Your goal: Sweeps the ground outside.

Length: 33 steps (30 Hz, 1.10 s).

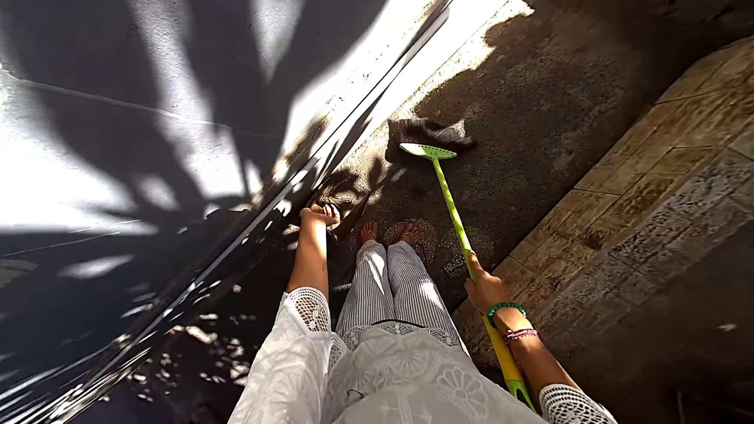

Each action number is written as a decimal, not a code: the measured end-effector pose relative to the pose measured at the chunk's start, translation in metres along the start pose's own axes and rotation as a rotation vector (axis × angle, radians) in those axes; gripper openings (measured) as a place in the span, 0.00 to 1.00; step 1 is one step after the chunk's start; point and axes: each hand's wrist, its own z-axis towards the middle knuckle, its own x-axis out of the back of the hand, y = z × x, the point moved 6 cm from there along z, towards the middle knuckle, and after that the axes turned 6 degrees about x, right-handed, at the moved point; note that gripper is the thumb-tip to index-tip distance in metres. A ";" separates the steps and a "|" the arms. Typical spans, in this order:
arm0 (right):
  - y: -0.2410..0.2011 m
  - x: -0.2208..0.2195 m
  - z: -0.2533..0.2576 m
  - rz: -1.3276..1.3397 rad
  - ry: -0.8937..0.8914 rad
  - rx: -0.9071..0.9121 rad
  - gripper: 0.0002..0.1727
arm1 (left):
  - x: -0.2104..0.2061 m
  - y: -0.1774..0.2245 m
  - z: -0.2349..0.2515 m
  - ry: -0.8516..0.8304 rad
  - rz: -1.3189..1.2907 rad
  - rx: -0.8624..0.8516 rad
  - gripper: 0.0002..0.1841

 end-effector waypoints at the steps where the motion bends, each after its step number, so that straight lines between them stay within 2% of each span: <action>1: -0.005 -0.022 0.002 -0.020 -0.083 -0.023 0.45 | 0.001 0.000 0.003 -0.008 0.017 -0.007 0.25; 3: -0.014 -0.057 -0.009 -0.080 -0.197 -0.047 0.46 | 0.003 0.000 0.012 -0.026 -0.053 0.026 0.25; 6: -0.016 -0.071 -0.035 -0.091 -0.267 0.042 0.44 | 0.011 0.002 0.025 -0.206 -0.281 0.051 0.19; 9: -0.004 -0.059 -0.076 0.023 -0.133 0.139 0.44 | 0.050 0.012 0.025 -0.236 -0.226 -0.032 0.15; 11: 0.009 -0.053 -0.107 0.115 -0.007 0.168 0.44 | 0.095 0.014 0.030 -0.150 -0.239 0.023 0.10; 14: 0.014 -0.027 -0.129 0.152 0.140 0.114 0.40 | 0.148 0.015 0.037 -0.143 -0.420 0.177 0.06; 16: 0.009 -0.004 -0.120 0.080 0.207 0.065 0.38 | 0.176 0.017 0.040 -0.163 -0.470 0.237 0.06; 19: -0.013 0.024 -0.082 -0.030 0.270 0.024 0.38 | 0.211 0.026 0.040 -0.170 -0.465 0.239 0.05; 22: -0.046 0.032 -0.035 -0.054 0.307 -0.047 0.37 | 0.241 0.040 0.048 -0.140 -0.513 0.232 0.05; 26: -0.107 -0.015 -0.007 -0.129 0.253 -0.084 0.38 | 0.275 0.066 0.066 -0.127 -0.570 0.215 0.08; 29: -0.149 -0.080 -0.013 -0.185 0.082 -0.050 0.38 | 0.287 0.087 0.084 -0.093 -0.560 0.176 0.10; 33: -0.181 -0.171 -0.038 -0.247 -0.104 -0.011 0.40 | 0.282 0.114 0.102 -0.027 -0.483 0.088 0.07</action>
